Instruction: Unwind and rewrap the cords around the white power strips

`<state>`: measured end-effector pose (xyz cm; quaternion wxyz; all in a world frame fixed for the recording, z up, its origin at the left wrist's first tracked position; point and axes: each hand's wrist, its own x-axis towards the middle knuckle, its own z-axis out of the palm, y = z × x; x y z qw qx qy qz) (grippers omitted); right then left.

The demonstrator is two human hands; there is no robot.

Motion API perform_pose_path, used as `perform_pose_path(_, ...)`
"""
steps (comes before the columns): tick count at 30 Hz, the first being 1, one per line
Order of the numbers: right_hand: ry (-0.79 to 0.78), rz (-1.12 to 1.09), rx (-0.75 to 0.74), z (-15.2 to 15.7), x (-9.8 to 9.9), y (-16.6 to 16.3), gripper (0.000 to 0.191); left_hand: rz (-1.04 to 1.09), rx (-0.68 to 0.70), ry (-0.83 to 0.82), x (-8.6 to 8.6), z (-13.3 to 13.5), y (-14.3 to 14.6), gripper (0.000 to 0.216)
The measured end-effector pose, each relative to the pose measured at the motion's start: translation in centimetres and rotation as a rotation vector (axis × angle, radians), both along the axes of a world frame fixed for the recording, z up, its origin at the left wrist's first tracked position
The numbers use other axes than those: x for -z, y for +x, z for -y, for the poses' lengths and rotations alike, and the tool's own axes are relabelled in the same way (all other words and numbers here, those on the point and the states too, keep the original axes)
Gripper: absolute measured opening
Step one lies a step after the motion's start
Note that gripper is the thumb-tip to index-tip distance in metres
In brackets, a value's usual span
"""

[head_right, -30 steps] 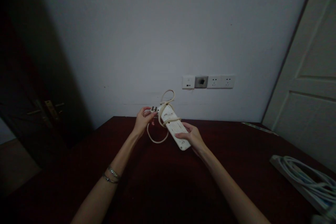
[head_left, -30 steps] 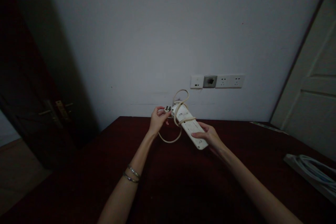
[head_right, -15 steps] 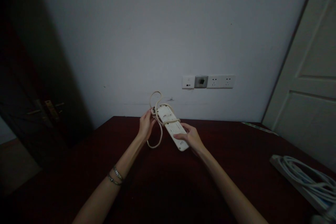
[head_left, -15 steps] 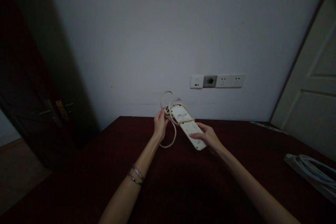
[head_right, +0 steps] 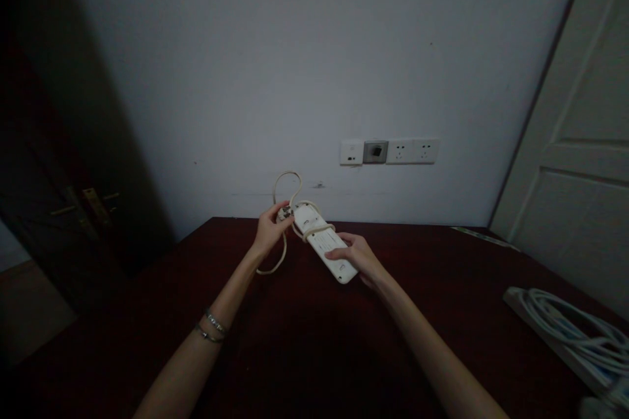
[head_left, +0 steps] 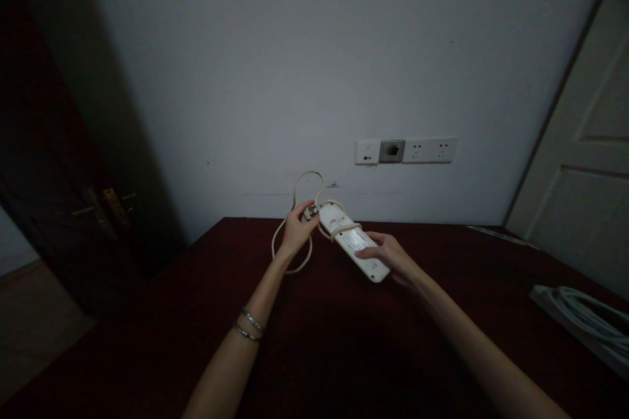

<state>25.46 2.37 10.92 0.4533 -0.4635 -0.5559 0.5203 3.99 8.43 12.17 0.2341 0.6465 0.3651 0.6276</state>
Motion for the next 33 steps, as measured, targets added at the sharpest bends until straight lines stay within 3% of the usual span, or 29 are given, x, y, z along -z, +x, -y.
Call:
perform_pose_path(4, -0.046, 0.049, 0.004, -0.2, 0.4, -0.7, 0.046, -0.350, 0.002, 0.212, -0.3, 1.4, 0.5, 0.039)
perform_pose_path(7, -0.025, 0.083, 0.049, -0.2, 0.4, -0.7, 0.047, -0.681, 0.005, 0.279, -1.0, 2.9, 1.2, 0.043)
perform_pose_path(10, 0.000, 0.059, 0.092, -0.1, 0.3, -0.5, 0.067, -0.937, -0.070, 0.253, -1.8, 4.1, 1.8, 0.045)
perform_pose_path(14, 0.042, 0.018, -0.022, 0.3, -0.3, -0.1, 0.097, -1.080, -0.190, 0.162, -2.5, 4.6, 1.9, 0.042)
perform_pose_path(17, 0.117, 0.043, -0.146, 0.8, -0.8, -0.1, 0.109, -1.080, -0.138, 0.143, -2.8, 4.9, 1.3, 0.037)
perform_pose_path(22, 0.143, 0.031, -0.225, 1.2, -1.1, -0.1, 0.113, -0.950, 0.135, 0.121, -3.5, 5.6, 0.6, 0.034)
perform_pose_path(26, 0.157, 0.029, -0.183, 0.9, -1.2, 0.1, 0.100, -0.781, 0.236, 0.162, -3.8, 5.8, 0.6, 0.045)
perform_pose_path(29, 0.191, 0.034, -0.172, 0.8, -1.5, 0.6, 0.087, -0.649, 0.225, 0.194, -3.5, 5.5, 0.8, 0.056)
perform_pose_path(33, 0.205, 0.036, -0.109, 0.9, -2.0, 1.3, 0.071, -0.361, 0.247, 0.128, -2.7, 4.4, 0.9, 0.047)
